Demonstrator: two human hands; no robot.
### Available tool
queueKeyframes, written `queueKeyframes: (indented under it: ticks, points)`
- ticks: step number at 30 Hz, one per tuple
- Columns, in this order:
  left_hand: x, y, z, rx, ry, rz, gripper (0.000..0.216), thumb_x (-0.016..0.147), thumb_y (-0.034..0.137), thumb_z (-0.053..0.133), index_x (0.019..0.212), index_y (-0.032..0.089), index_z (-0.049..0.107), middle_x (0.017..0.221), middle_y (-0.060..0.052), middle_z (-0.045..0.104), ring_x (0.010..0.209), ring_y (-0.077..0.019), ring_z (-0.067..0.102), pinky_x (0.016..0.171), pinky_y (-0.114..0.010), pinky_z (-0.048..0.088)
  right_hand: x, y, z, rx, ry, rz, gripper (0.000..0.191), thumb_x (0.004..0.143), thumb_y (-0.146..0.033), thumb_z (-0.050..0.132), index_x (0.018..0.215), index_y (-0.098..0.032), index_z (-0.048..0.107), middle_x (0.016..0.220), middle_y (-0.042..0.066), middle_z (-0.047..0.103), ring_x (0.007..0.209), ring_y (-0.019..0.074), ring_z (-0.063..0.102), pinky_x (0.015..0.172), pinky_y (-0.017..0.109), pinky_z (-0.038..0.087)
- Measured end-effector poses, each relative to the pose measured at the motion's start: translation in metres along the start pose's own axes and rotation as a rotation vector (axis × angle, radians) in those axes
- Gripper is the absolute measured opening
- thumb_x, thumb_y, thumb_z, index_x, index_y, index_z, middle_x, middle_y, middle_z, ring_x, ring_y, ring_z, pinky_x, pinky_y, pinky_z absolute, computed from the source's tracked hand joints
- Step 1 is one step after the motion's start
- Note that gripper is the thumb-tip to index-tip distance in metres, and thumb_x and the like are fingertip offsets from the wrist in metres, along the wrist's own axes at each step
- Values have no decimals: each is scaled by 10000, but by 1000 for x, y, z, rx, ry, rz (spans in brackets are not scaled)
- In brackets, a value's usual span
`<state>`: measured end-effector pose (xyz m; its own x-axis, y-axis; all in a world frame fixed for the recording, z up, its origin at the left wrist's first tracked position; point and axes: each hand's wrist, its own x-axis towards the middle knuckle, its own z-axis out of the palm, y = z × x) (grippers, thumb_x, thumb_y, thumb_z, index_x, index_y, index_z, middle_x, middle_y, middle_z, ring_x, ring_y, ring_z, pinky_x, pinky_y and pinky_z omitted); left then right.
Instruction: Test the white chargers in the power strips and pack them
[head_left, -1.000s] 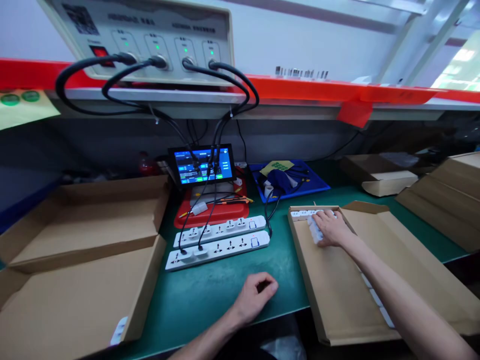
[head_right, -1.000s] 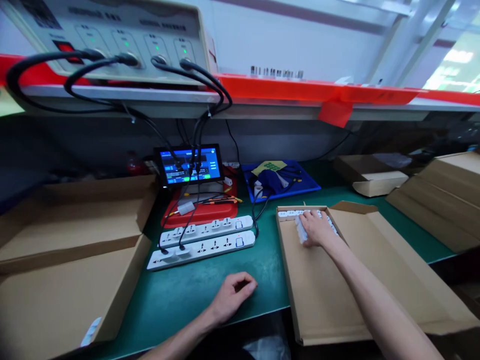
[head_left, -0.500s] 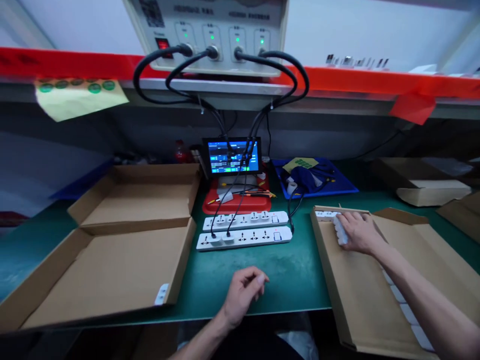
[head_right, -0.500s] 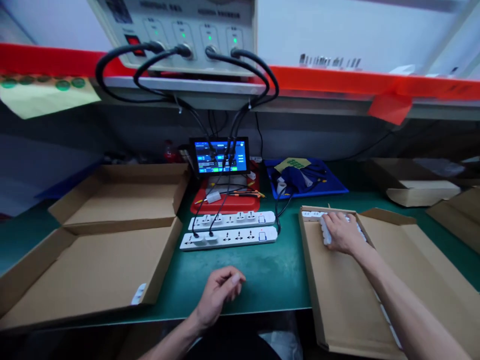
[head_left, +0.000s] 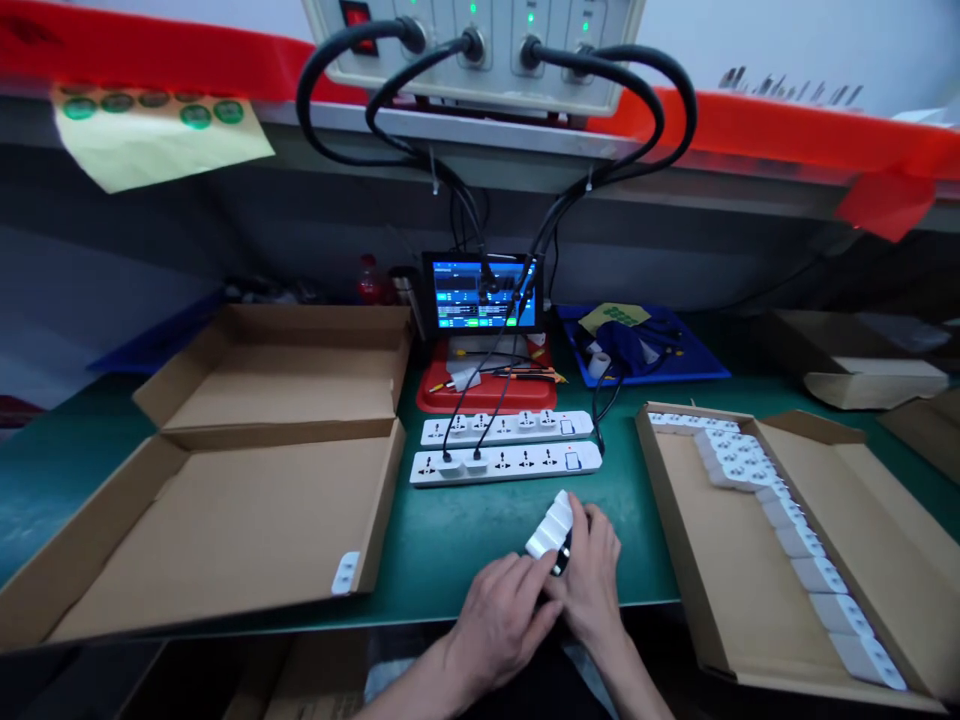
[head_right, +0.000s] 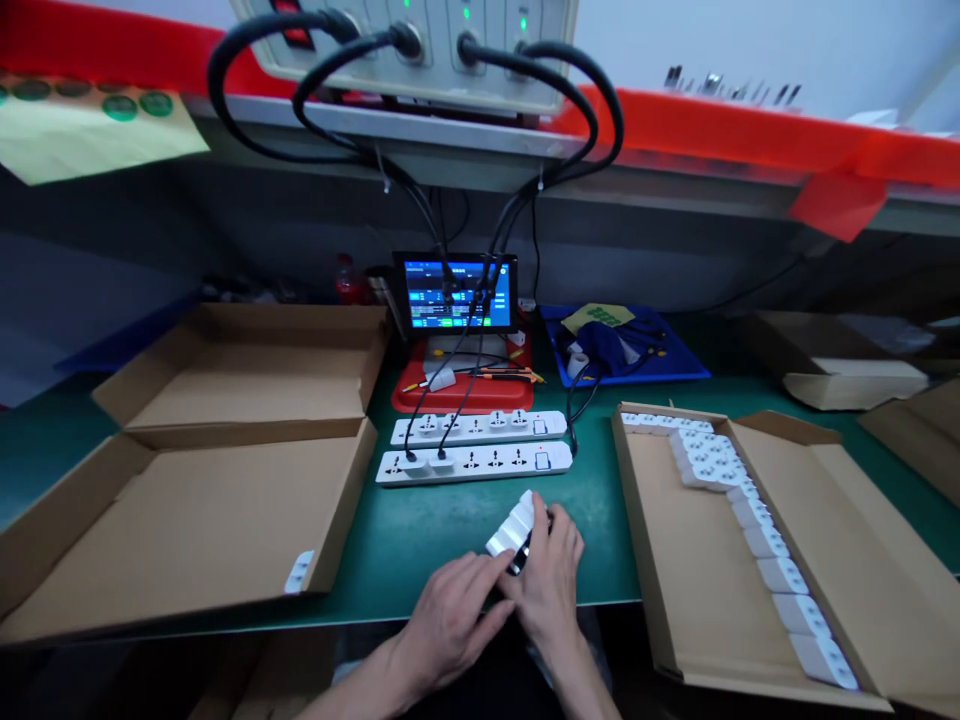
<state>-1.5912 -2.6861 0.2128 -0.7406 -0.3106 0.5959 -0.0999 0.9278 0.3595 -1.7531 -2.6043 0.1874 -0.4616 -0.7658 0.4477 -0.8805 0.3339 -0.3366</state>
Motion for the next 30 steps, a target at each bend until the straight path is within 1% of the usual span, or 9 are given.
queueKeyframes:
  ticks: [4, 8, 11, 15, 17, 20, 24, 27, 30]
  points:
    - [-11, -5, 6, 181, -161, -52, 493, 1144, 436, 467, 1497, 120, 602, 1042, -121, 760, 874, -273, 692, 792, -412, 590, -12, 13, -6, -63, -108, -43, 1011, 907, -541, 771, 1727, -220, 276, 1468, 220, 525, 1303, 441, 537, 1093, 635, 436]
    - [-7, -23, 3, 331, -188, -154, 560, 1131, 455, 520, 1558, 97, 574, 1093, -145, 758, 957, -298, 679, 818, -423, 551, -14, 10, -26, 27, -235, -45, 1106, 821, -542, 858, 1705, -179, 301, 1461, 220, 584, 1297, 424, 570, 1108, 618, 446]
    - [5, -35, 4, 417, -194, -265, 621, 1109, 517, 558, 1591, 125, 559, 1308, -191, 733, 1189, -366, 648, 901, -461, 539, -18, -8, -29, 99, -338, -31, 1122, 798, -497, 894, 1697, -170, 307, 1438, 204, 633, 1268, 403, 604, 1121, 617, 453]
    - [21, -35, 18, 423, -154, -367, 792, 1044, 609, 627, 1628, 88, 506, 1625, -264, 525, 1428, -431, 516, 1032, -527, 520, -6, -7, -54, 133, -467, -143, 1059, 851, -432, 853, 1722, -217, 292, 1444, 171, 669, 1242, 373, 632, 1109, 586, 485]
    - [26, -31, 29, 422, -142, -398, 841, 1012, 605, 669, 1638, 73, 488, 1663, -285, 466, 1465, -450, 476, 1076, -562, 499, 22, 25, -85, 56, -456, -189, 879, 931, -405, 762, 1699, -244, 368, 1466, 156, 671, 1254, 364, 630, 1094, 562, 502]
    - [26, -29, 42, 425, -126, -413, 779, 1024, 542, 658, 1631, 79, 504, 1650, -285, 470, 1461, -450, 466, 1104, -588, 477, 86, 108, -137, -221, -383, -120, 650, 999, -311, 620, 1632, -231, 501, 1553, 166, 624, 1381, 353, 579, 1160, 524, 466]
    - [23, -33, 46, 407, -100, -408, 699, 1048, 505, 596, 1610, 93, 541, 1612, -267, 516, 1426, -430, 486, 1103, -575, 481, 155, 214, -175, -688, -546, 45, 894, 781, -226, 774, 1635, -208, 512, 1660, 202, 513, 1440, 439, 500, 1141, 553, 442]
    - [23, -36, 43, 389, -104, -406, 672, 1041, 487, 572, 1600, 113, 562, 1600, -248, 542, 1414, -418, 499, 1093, -568, 490, 169, 247, -175, -737, -568, 25, 1008, 666, -202, 845, 1620, -185, 523, 1605, 235, 543, 1409, 453, 497, 1157, 559, 394]
    - [22, -39, 44, 394, -112, -423, 643, 1029, 458, 548, 1590, 145, 587, 1608, -223, 550, 1404, -412, 523, 1089, -565, 498, 165, 250, -171, -765, -552, -45, 1015, 632, -224, 900, 1580, -164, 544, 1496, 246, 598, 1335, 426, 519, 1179, 553, 346]
